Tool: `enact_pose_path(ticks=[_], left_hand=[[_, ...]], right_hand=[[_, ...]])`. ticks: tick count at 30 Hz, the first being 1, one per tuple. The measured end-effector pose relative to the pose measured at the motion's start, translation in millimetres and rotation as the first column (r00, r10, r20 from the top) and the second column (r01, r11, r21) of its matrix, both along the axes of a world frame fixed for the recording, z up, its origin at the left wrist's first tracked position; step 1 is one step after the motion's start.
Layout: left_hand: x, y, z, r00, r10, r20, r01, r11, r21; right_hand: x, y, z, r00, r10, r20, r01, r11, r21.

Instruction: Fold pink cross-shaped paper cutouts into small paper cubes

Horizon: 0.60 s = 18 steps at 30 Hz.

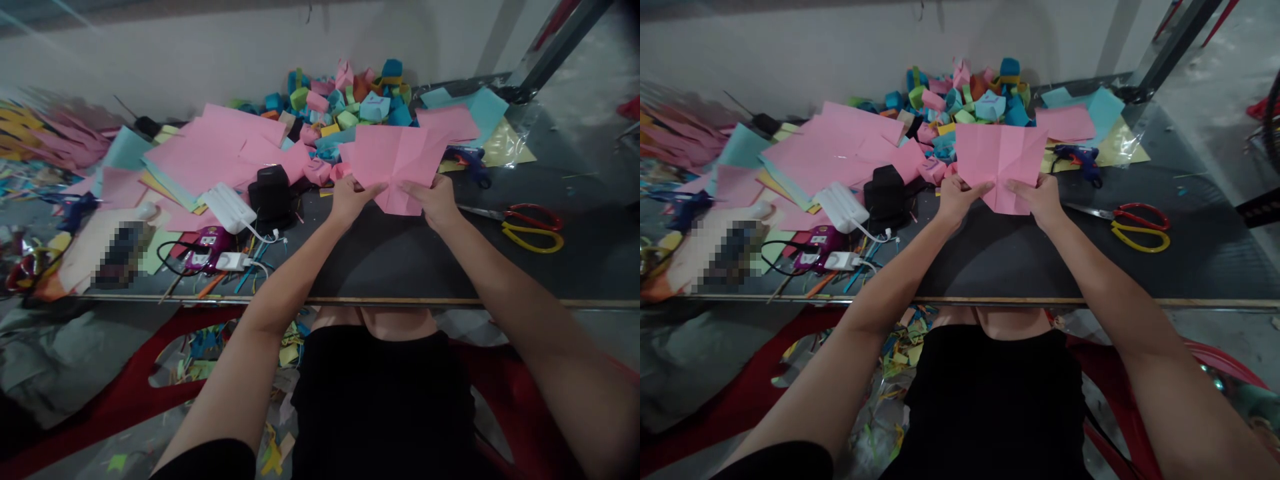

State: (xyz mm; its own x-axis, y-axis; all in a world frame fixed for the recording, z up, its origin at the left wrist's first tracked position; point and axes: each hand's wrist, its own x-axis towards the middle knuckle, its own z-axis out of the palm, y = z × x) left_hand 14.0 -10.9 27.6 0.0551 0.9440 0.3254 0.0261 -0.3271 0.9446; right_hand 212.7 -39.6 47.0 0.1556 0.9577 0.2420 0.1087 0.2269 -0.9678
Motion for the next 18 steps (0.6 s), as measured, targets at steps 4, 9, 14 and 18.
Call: enact_pose_path(ticks=[4,9,14,18], left_hand=[[-1,3,-4.6,0.999,-0.031,0.010,0.031,1.000,-0.004],[-1,7,-8.4,1.000,-0.021,0.004,0.021,1.000,-0.022],[-4,5,-6.0,0.998,-0.029,-0.058,0.025,0.998,-0.063],[-5,2,-11.4,0.977,-0.020,-0.212,-0.005,0.993,-0.120]], right_hand=[[1,0,-0.8,1.000,0.004,-0.007,-0.004,1.000,-0.016],[-2,-1,-3.7,1.000,-0.002,0.002,0.003,0.999,-0.032],[5,7,-12.3,0.990,-0.071,0.118,0.073,0.997,-0.012],[20,10,-9.1,0.834,-0.346,0.431,0.290,0.938,0.192]])
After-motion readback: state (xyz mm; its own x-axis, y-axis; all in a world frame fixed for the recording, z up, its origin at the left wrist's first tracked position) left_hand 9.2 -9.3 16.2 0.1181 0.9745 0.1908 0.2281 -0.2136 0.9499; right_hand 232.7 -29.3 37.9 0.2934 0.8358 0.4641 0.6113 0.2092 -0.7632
